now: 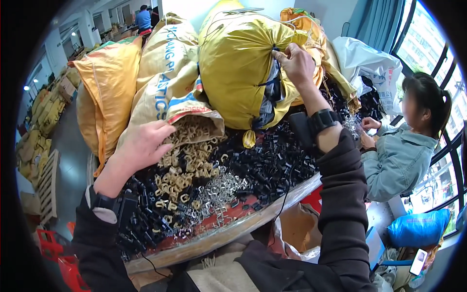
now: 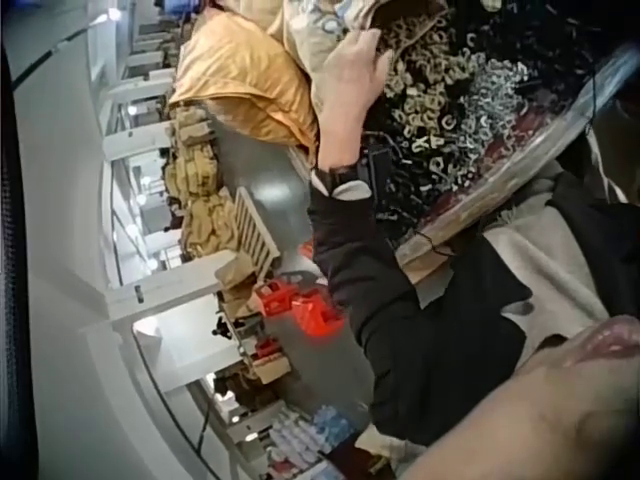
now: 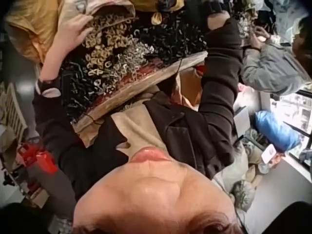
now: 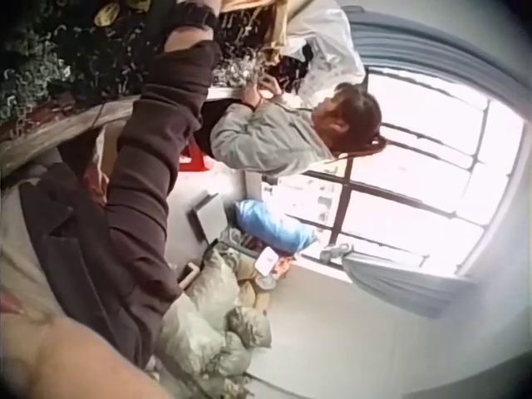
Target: Manually assembling small black and gold components at a manufacturing workstation.
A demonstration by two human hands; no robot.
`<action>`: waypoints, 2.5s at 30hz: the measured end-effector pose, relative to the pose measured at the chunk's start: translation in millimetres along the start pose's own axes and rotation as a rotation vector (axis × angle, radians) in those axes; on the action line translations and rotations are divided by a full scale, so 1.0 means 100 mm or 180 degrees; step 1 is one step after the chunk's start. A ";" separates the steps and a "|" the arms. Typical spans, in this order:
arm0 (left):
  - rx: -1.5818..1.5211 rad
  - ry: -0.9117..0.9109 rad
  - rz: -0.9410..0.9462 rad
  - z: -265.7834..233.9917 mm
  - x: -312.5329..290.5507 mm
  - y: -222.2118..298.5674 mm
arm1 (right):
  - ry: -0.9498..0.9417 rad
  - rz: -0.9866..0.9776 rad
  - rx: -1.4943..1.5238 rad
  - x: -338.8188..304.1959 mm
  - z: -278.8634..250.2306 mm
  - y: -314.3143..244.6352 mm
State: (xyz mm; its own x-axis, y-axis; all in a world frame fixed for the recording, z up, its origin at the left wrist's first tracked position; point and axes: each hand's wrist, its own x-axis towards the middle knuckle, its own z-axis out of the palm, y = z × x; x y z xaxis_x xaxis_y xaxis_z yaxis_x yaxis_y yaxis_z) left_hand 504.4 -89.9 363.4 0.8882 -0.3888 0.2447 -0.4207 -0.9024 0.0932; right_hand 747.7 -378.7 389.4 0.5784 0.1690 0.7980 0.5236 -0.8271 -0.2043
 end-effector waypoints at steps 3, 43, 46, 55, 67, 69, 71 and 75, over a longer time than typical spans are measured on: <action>0.0012 0.0059 0.0378 0.08 0.40 0.03 | 0.0286 -0.0132 -0.0220 -0.01 0.09 0.00; -0.0643 0.0621 -0.0325 0.04 2.82 0.49 | -0.1156 0.1965 0.4656 0.02 0.50 0.35; -0.0862 0.0613 -0.0072 0.12 2.84 0.31 | -0.1076 0.1664 0.4348 0.01 0.51 0.25; -0.0708 0.1091 0.0120 0.31 3.00 0.25 | -0.0972 -0.0014 0.0404 0.03 0.63 0.53; -0.1072 0.0618 -0.0193 0.11 2.79 0.38 | -0.0008 -0.0929 -0.0464 -0.17 0.29 0.32; -0.0875 0.0549 -0.0484 0.14 2.76 0.41 | -0.0196 -0.0797 -0.0332 -0.20 0.24 0.32; -0.1168 0.0877 0.0158 0.19 2.67 0.37 | -0.0311 -0.0706 -0.0272 -0.21 0.22 0.34; -0.1297 0.0863 -0.0153 0.20 2.82 0.35 | -0.0540 -0.0520 -0.0160 -0.24 0.19 0.43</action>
State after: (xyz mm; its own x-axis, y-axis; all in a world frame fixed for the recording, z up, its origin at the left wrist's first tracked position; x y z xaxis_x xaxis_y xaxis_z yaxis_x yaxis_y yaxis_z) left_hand 744.1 -234.9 416.2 0.8511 -0.2373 0.4683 -0.4665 -0.7510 0.4673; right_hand 768.2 -408.6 350.7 0.5875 0.3870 0.7107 0.5895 -0.8063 -0.0483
